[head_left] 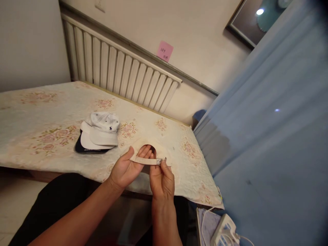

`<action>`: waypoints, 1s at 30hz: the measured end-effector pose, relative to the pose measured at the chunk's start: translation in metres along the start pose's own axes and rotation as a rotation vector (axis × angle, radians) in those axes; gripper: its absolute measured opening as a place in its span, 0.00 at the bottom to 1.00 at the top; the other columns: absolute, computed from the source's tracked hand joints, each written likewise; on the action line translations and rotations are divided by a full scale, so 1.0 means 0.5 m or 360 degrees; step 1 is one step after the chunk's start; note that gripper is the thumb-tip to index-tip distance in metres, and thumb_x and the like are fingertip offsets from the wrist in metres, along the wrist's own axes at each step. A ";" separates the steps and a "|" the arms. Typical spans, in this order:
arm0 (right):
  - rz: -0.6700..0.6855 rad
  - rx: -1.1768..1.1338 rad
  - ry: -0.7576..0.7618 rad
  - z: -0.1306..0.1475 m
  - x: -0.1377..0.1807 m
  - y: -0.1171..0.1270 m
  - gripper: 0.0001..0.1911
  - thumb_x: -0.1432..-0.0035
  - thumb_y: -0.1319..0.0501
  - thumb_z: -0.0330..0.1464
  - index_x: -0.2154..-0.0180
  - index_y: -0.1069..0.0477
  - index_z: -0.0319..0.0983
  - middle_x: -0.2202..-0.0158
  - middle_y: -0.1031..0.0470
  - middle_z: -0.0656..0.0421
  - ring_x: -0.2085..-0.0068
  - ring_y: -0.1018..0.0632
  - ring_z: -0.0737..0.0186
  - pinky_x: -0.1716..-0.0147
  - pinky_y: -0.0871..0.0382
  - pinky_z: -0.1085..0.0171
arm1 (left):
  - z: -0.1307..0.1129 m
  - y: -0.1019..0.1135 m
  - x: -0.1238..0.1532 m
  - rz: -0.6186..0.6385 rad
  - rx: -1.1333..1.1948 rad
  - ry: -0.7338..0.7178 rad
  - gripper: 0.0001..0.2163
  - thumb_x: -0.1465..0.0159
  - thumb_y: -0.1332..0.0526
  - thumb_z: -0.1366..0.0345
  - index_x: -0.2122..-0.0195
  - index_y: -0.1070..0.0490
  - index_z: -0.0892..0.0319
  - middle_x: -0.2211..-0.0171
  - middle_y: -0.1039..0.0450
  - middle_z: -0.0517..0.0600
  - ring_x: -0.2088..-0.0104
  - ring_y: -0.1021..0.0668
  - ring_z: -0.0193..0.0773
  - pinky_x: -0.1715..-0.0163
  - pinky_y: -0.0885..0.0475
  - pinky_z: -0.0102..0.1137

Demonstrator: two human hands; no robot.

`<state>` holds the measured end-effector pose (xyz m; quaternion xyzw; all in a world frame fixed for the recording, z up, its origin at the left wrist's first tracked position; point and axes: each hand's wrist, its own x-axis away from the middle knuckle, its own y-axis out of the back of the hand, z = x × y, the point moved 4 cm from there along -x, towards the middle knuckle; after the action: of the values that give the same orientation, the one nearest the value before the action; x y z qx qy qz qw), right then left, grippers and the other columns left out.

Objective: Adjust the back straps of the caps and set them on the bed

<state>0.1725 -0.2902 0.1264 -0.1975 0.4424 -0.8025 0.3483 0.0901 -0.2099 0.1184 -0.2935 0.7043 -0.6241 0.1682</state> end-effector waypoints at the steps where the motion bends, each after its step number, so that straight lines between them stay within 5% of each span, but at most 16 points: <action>1: 0.0001 0.0004 -0.0017 -0.003 0.002 -0.002 0.21 0.52 0.34 0.23 0.54 0.27 0.39 0.54 0.20 0.56 0.48 0.22 0.58 0.39 0.36 0.49 | -0.002 0.000 0.001 -0.0013 -0.0009 -0.0006 0.25 0.29 0.55 0.60 0.35 0.49 0.67 0.44 0.31 0.65 0.43 0.27 0.48 0.41 0.34 0.46; 21: -0.0062 -0.0009 0.0014 -0.010 -0.013 0.013 0.15 0.48 0.37 0.24 0.57 0.27 0.38 0.55 0.20 0.55 0.48 0.22 0.58 0.38 0.38 0.50 | 0.002 0.009 -0.001 0.0020 -0.0105 0.0017 0.24 0.29 0.54 0.58 0.38 0.43 0.69 0.45 0.30 0.65 0.44 0.27 0.49 0.41 0.34 0.48; 30: -0.0145 -0.0031 0.0104 0.008 -0.020 0.040 0.15 0.50 0.36 0.22 0.59 0.27 0.39 0.58 0.19 0.58 0.49 0.22 0.57 0.41 0.33 0.46 | -0.038 0.006 -0.005 0.0086 0.0054 -0.0298 0.21 0.29 0.54 0.59 0.38 0.39 0.61 0.47 0.26 0.59 0.45 0.25 0.47 0.43 0.31 0.48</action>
<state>0.1895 -0.2925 0.1113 -0.1944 0.4519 -0.8193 0.2946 0.0799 -0.1933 0.1182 -0.3284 0.6826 -0.6010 0.2551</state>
